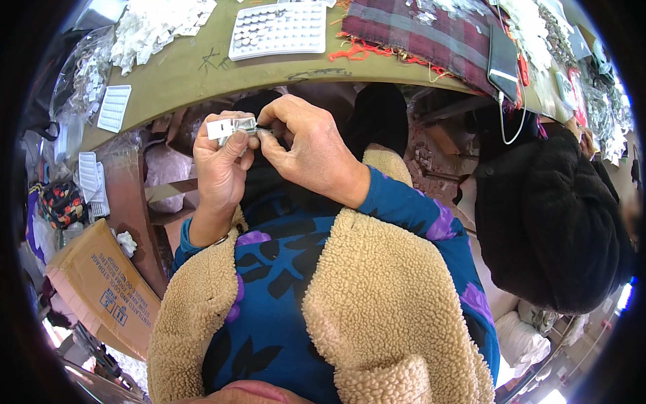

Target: The person repeatedly picks small white plastic housings and metal components from a cluttered table, inserts the metal parts into the housings, and places the assembled units into a white tray. The process is repeated for multiple units throughout the clip.

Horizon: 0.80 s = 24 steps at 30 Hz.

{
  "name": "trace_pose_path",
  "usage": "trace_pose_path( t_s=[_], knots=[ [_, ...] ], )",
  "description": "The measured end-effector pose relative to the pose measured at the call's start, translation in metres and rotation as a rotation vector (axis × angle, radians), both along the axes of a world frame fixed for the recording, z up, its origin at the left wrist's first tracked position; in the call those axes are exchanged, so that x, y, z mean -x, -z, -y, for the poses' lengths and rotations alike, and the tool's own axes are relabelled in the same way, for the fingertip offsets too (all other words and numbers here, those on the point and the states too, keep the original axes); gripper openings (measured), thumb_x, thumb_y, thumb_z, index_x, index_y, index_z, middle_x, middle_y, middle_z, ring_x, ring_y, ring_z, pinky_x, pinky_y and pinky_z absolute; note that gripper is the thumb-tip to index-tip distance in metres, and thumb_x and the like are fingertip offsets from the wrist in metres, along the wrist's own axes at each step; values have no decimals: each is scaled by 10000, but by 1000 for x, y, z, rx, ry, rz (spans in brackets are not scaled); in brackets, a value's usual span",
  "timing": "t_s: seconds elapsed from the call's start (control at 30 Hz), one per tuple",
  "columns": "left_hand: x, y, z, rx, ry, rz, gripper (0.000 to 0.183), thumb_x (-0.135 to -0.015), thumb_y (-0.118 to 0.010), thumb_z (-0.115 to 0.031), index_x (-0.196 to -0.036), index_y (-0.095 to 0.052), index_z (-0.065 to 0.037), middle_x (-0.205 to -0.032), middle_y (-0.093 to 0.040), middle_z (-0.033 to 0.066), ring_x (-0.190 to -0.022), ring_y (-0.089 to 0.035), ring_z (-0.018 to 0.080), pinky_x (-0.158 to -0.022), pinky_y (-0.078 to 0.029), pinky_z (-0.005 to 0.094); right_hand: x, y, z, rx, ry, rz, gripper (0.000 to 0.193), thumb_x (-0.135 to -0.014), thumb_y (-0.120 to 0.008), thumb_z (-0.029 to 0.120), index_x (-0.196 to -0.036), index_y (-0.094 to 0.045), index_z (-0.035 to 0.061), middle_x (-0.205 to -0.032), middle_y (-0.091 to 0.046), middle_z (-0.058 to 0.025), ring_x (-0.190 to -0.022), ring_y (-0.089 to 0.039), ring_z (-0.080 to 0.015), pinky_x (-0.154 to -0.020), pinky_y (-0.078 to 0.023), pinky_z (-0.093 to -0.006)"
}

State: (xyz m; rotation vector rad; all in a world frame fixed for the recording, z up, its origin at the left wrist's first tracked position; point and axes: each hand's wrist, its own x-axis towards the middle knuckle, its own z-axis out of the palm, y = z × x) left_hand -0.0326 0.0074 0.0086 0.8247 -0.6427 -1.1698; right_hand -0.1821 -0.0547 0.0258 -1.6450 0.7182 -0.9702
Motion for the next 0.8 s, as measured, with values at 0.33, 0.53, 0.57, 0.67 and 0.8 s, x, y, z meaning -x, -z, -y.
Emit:
trace_pose_path(
  t_s=[0.33, 0.53, 0.57, 0.67, 0.8],
  knots=[
    [-1, 4, -1, 71, -8, 32, 153, -906, -696, -49, -1005, -579, -45, -1084, -669, 117, -785, -662, 135, -489, -459, 186, 5, -3, 3, 7, -42, -65, 31, -876, -613, -56, -879, -610, -25, -802, -581, -18, -629, -594, -39, -510, -465, -192],
    [-2, 4, 0, 82, -21, 83, 167, -893, -696, 4, -1013, -582, -17, -1070, -669, 151, -786, -678, 138, -495, -475, 185, 0, -3, 5, 234, 52, -69, 70, -790, -670, -38, -836, -623, -13, -760, -575, -62, -597, -559, -124, -502, -433, -243],
    [-2, 5, 0, 100, -20, 118, 165, -894, -695, 4, -1012, -582, -14, -1066, -670, 153, -785, -676, 135, -497, -475, 185, 0, -3, 6, 273, 78, -73, 97, -756, -694, -27, -823, -626, -7, -740, -572, -79, -580, -537, -165, -499, -419, -267],
    [-3, 5, 1, 163, -14, 189, 159, -894, -694, 6, -1007, -583, -6, -1055, -674, 157, -781, -672, 131, -502, -476, 187, 0, -4, 5, 110, 52, -26, 70, -777, -689, -12, -822, -635, -13, -700, -586, -57, -567, -531, -119, -498, -415, -254],
    [-1, 5, 0, 161, -38, 162, 158, -895, -697, -3, -1009, -588, 2, -1051, -675, 154, -767, -667, 138, -500, -475, 190, 2, -6, 10, -342, -88, 24, 97, -828, -669, 52, -828, -653, -44, -648, -610, -17, -558, -508, -36, -488, -407, -213]
  ],
)
